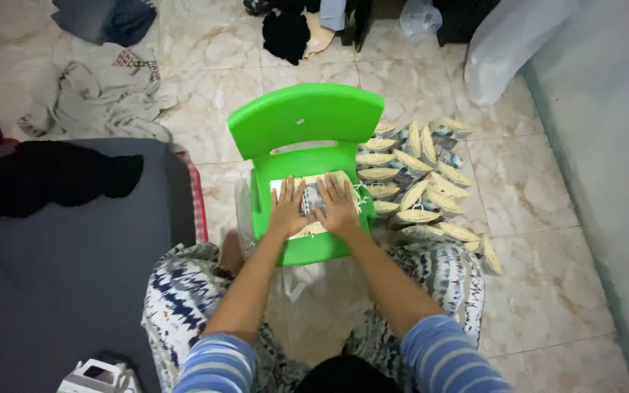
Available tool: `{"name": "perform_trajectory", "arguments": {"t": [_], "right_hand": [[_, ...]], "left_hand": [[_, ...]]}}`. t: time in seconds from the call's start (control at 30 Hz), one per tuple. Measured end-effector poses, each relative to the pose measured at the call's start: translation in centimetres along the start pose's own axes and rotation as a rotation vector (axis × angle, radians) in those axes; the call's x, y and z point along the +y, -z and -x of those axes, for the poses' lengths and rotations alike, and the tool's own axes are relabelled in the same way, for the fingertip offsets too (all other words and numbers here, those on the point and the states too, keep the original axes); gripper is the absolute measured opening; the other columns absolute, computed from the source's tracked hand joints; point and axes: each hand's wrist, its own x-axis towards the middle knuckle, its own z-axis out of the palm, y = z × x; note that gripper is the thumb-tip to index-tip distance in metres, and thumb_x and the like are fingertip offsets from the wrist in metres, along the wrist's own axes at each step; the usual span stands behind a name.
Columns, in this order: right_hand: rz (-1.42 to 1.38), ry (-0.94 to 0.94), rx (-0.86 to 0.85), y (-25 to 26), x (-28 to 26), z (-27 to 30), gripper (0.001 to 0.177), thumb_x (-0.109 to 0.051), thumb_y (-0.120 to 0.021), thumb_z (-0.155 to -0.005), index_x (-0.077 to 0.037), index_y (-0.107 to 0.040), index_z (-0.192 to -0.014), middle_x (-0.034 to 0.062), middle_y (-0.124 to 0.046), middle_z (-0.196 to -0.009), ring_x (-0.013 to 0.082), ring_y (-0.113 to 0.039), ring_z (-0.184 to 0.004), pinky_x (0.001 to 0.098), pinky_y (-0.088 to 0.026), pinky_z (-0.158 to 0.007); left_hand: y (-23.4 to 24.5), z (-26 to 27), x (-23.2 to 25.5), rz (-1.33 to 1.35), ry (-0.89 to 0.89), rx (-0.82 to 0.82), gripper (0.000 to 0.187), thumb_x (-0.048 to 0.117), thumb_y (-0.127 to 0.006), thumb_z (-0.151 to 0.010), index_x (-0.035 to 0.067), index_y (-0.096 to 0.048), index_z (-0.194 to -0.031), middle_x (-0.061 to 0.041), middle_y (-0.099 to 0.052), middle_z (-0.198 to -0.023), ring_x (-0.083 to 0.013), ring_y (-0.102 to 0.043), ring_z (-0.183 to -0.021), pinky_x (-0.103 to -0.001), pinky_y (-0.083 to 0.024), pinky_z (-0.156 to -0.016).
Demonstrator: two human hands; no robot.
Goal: The person wraps small rectangular items in printed paper, folds the edges, and secures them with string. They place each finished package on a growing pile on the floor.
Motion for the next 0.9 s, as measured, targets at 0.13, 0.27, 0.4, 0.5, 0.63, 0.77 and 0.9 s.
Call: {"name": "perform_trajectory", "arguments": {"t": [0.13, 0.27, 0.4, 0.5, 0.63, 0.77, 0.9], "right_hand": [[-0.121, -0.055, 0.213, 4.1, -2.2, 2.4, 0.066, -0.039, -0.06, -0.099, -0.005, -0.043, -0.154, 0.0196, -0.033, -0.164, 0.0335, -0.027, -0.155, 0.0592, -0.014, -0.126], [-0.065, -0.091, 0.278, 5.3, -4.7, 3.7, 0.063, -0.033, -0.059, -0.099, -0.005, -0.044, -0.153, 0.021, -0.035, -0.163, 0.0357, -0.031, -0.154, 0.0597, -0.02, -0.126], [-0.044, -0.158, 0.195, 4.0, -5.3, 5.0, 0.064, -0.032, -0.056, -0.098, -0.005, -0.042, -0.154, 0.0238, -0.033, -0.162, 0.0399, -0.029, -0.151, 0.0606, -0.019, -0.121], [-0.004, -0.09, 0.13, 3.0, -4.0, 4.7, 0.06, -0.03, -0.05, -0.104, -0.003, -0.037, -0.157, 0.0243, -0.028, -0.164, 0.0374, -0.027, -0.153, 0.0612, -0.017, -0.122], [-0.115, -0.109, 0.009, 2.3, -3.5, 4.7, 0.058, -0.028, -0.042, -0.105, -0.005, -0.035, -0.157, 0.0215, -0.024, -0.168, 0.0359, -0.021, -0.156, 0.0557, -0.017, -0.125], [-0.132, -0.099, 0.048, 2.4, -3.9, 5.1, 0.057, -0.03, -0.038, -0.107, -0.01, -0.036, -0.16, 0.0209, -0.022, -0.168, 0.0344, -0.019, -0.158, 0.0553, -0.017, -0.127], [-0.106, -0.055, 0.124, 3.0, -4.3, 4.8, 0.063, -0.039, -0.045, -0.105, -0.005, -0.036, -0.157, 0.0269, -0.024, -0.165, 0.0363, -0.021, -0.155, 0.0583, -0.017, -0.123]], "left_hand": [[-0.6, 1.9, -0.7, 0.048, -0.115, 0.349, 0.095, 0.065, -0.059, -0.086, 0.017, -0.027, -0.161, -0.016, -0.009, -0.171, -0.0351, -0.007, -0.158, -0.055, -0.002, -0.125], [-1.3, 4.5, -0.3, 0.089, -0.098, 0.432, 0.079, 0.057, -0.053, -0.097, 0.016, -0.033, -0.162, -0.016, -0.019, -0.172, -0.0357, -0.013, -0.16, -0.056, -0.004, -0.128], [-1.4, 6.6, 0.6, 0.016, 0.003, 0.381, 0.074, 0.052, -0.05, -0.101, 0.015, -0.032, -0.163, -0.017, -0.022, -0.169, -0.0368, -0.013, -0.157, -0.059, -0.004, -0.127], [-0.5, 7.6, 0.4, -0.032, -0.04, 0.206, 0.087, 0.065, -0.054, -0.09, 0.02, -0.027, -0.159, -0.017, -0.016, -0.165, -0.038, -0.008, -0.153, -0.059, -0.002, -0.121], [-0.7, 7.8, -0.1, -0.165, -0.17, 0.28, 0.083, 0.068, -0.053, -0.09, 0.029, -0.03, -0.16, -0.009, -0.018, -0.17, -0.0347, -0.01, -0.157, -0.06, -0.004, -0.123], [-1.6, 7.4, -1.3, -0.141, -0.177, 0.202, 0.085, 0.07, -0.052, -0.089, 0.029, -0.028, -0.16, -0.006, -0.015, -0.17, -0.0324, -0.009, -0.157, -0.058, -0.005, -0.125], [-1.8, 6.7, -1.8, -0.138, -0.214, 0.181, 0.085, 0.071, -0.051, -0.089, 0.029, -0.028, -0.16, -0.008, -0.015, -0.169, -0.0337, -0.008, -0.156, -0.058, -0.005, -0.124]]}}
